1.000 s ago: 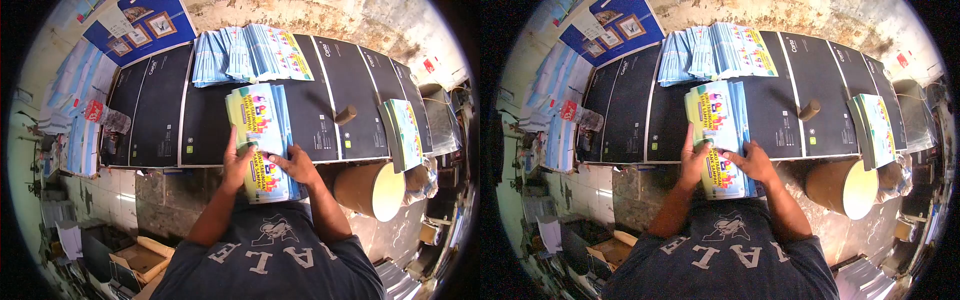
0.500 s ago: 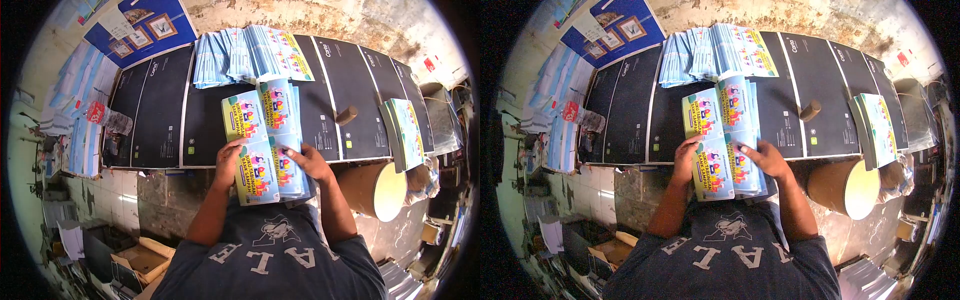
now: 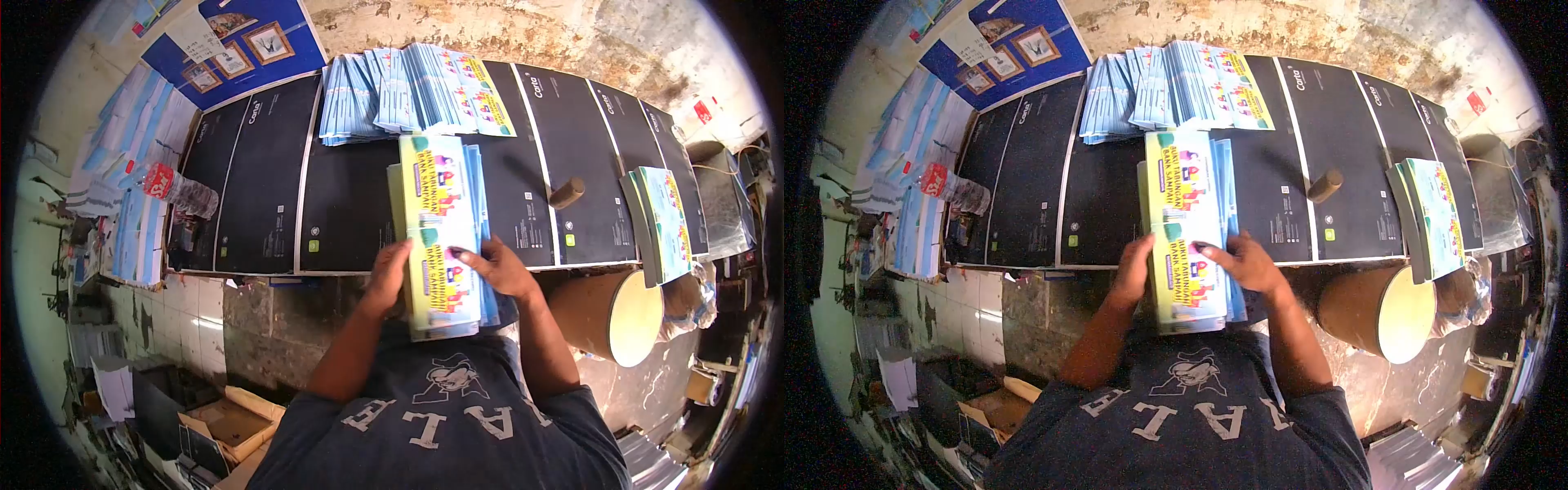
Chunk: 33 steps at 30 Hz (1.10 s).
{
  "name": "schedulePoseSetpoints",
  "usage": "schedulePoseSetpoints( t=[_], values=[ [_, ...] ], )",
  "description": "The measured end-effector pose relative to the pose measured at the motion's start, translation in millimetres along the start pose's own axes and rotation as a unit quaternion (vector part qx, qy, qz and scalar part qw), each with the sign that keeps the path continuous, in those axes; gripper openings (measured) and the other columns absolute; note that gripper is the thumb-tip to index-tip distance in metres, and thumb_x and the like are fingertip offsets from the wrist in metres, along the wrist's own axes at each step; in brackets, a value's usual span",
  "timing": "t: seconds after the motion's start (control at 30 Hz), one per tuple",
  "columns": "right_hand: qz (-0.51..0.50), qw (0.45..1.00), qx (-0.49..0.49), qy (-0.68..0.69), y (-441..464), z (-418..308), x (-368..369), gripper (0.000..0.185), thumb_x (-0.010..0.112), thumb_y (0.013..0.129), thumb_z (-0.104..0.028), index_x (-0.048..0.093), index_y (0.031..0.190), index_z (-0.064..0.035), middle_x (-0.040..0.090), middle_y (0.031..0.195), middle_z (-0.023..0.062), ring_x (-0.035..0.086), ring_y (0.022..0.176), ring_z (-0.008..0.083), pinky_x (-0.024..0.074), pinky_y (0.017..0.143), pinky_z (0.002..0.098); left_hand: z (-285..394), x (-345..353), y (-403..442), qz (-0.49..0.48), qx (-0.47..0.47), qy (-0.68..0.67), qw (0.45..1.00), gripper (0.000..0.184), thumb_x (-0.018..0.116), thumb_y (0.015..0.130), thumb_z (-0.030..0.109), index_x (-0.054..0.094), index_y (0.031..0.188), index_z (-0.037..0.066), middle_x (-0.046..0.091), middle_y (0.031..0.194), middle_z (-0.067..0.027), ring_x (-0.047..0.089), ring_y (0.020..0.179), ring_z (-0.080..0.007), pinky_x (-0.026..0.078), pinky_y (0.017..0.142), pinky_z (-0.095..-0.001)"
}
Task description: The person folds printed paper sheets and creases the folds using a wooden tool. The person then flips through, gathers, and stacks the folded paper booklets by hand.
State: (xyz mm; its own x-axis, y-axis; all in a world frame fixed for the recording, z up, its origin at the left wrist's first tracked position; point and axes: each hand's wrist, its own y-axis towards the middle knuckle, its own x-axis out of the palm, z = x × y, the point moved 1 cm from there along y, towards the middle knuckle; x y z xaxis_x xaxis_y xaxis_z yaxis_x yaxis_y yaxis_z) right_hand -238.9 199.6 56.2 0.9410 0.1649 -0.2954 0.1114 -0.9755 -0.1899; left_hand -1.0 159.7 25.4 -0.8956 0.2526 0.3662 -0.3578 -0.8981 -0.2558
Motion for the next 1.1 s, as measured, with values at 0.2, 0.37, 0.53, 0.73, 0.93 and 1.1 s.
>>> schedulePoseSetpoints(
  t=[0.2, 0.37, 0.53, 0.73, 0.93, 1.1],
  values=[
    [0.067, 0.994, 0.064, 0.055, -3.1, -8.3, 13.8, 0.061, 0.064, 0.095, -0.050, 0.066, 0.112, 0.0088, 0.069, 0.102, 0.0165, 0.063, 0.092, 0.0188, 0.0500, 0.085, 0.0328, -4.1, 23.1, 0.3, 0.022, 0.047, 0.064, 0.997, 0.024, 0.067, 0.097, 0.018, 0.071, 0.109, -0.002, 0.072, 0.096, -0.0032, 0.063, 0.086, -0.0060, 0.052, 0.074, -0.0242],
    [0.053, 0.978, 0.200, 0.025, -7.0, -14.5, -9.5, 0.053, 0.067, 0.096, -0.043, 0.067, 0.109, 0.0085, 0.070, 0.095, 0.0114, 0.063, 0.088, 0.0139, 0.0510, 0.078, 0.0318, -10.2, -14.8, 0.0, 0.072, 0.055, 0.082, 0.992, 0.025, 0.069, 0.096, 0.022, 0.072, 0.102, -0.002, 0.071, 0.090, -0.0012, 0.062, 0.079, -0.0057, 0.051, 0.072, -0.0254],
    [0.058, 0.990, 0.120, 0.041, -7.0, 14.6, -17.1, 0.053, 0.064, 0.096, -0.045, 0.068, 0.104, 0.0075, 0.071, 0.087, 0.0113, 0.064, 0.079, 0.0135, 0.0516, 0.073, 0.0304, 23.3, -24.5, -8.7, 0.092, 0.013, 0.010, 0.996, 0.025, 0.068, 0.096, 0.023, 0.071, 0.097, -0.001, 0.072, 0.089, -0.0050, 0.066, 0.077, -0.0096, 0.052, 0.070, -0.0260],
    [0.042, 0.991, 0.115, -0.052, 1.3, 8.0, 14.2, 0.064, 0.073, 0.088, -0.051, 0.067, 0.105, 0.0103, 0.072, 0.096, 0.0174, 0.068, 0.085, 0.0201, 0.0529, 0.078, 0.0347, -6.7, 6.4, -4.6, 0.095, 0.015, 0.070, 0.993, 0.027, 0.069, 0.096, 0.025, 0.074, 0.103, -0.001, 0.072, 0.091, -0.0012, 0.063, 0.081, -0.0071, 0.050, 0.073, -0.0257],
    [0.057, 0.989, 0.096, 0.102, -9.6, 39.5, -13.5, 0.046, 0.067, 0.093, -0.038, 0.069, 0.104, 0.0059, 0.072, 0.094, 0.0193, 0.069, 0.083, 0.0250, 0.0528, 0.079, 0.0379, 23.2, -53.4, -11.0, 0.017, 0.095, -0.055, 0.994, 0.029, 0.059, 0.098, 0.013, 0.068, 0.121, -0.001, 0.070, 0.111, -0.0070, 0.064, 0.100, -0.0131, 0.051, 0.090, -0.0276],
    [0.108, 0.981, 0.152, -0.054, -2.7, -13.5, 18.3, 0.081, 0.067, 0.083, -0.067, 0.067, 0.102, 0.0112, 0.068, 0.096, 0.0333, 0.068, 0.098, 0.0469, 0.0525, 0.085, 0.0482, 1.3, 12.3, 7.6, 0.027, 0.190, 0.037, 0.981, 0.075, 0.066, 0.089, -0.007, 0.031, 0.154, 0.003, 0.059, 0.132, -0.0096, 0.058, 0.112, -0.0135, 0.049, 0.097, -0.0312]
  ],
)
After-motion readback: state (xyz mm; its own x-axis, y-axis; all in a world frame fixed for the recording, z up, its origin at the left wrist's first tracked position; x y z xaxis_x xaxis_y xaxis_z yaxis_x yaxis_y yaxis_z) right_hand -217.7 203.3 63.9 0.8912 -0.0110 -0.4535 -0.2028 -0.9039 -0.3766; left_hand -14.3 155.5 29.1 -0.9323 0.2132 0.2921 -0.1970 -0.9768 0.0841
